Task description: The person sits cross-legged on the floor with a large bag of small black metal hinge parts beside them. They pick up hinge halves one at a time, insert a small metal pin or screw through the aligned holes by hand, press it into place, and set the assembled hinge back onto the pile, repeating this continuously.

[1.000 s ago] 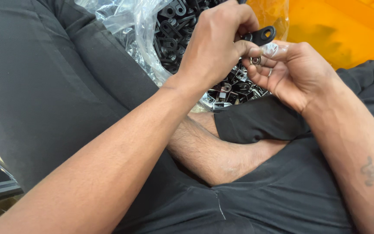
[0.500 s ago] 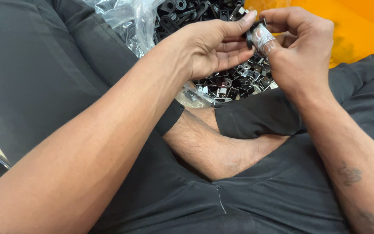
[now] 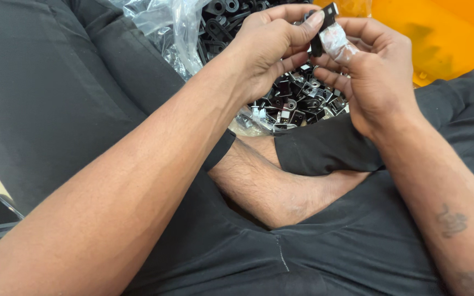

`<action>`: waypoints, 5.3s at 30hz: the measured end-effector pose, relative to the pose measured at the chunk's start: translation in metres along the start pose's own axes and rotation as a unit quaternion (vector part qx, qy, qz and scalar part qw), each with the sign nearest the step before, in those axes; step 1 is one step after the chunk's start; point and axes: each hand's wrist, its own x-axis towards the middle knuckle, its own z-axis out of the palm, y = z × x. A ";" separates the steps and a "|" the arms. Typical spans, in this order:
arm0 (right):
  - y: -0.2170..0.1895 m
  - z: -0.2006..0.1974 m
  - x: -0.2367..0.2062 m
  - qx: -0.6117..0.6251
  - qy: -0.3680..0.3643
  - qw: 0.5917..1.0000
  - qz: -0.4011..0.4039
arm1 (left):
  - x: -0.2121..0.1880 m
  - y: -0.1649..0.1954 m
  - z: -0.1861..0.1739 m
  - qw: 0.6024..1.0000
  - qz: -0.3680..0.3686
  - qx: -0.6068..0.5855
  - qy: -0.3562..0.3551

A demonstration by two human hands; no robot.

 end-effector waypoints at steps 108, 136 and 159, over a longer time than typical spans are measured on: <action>-0.001 -0.013 0.026 0.066 -0.050 0.996 0.039 | -0.016 0.015 0.026 0.985 -0.004 0.173 0.024; -0.003 -0.021 0.022 0.101 -0.038 0.993 0.054 | -0.013 0.002 0.023 0.983 0.041 0.174 -0.041; -0.069 -0.029 0.075 0.019 -0.025 0.998 -0.061 | -0.014 0.028 0.016 0.956 0.000 0.166 0.240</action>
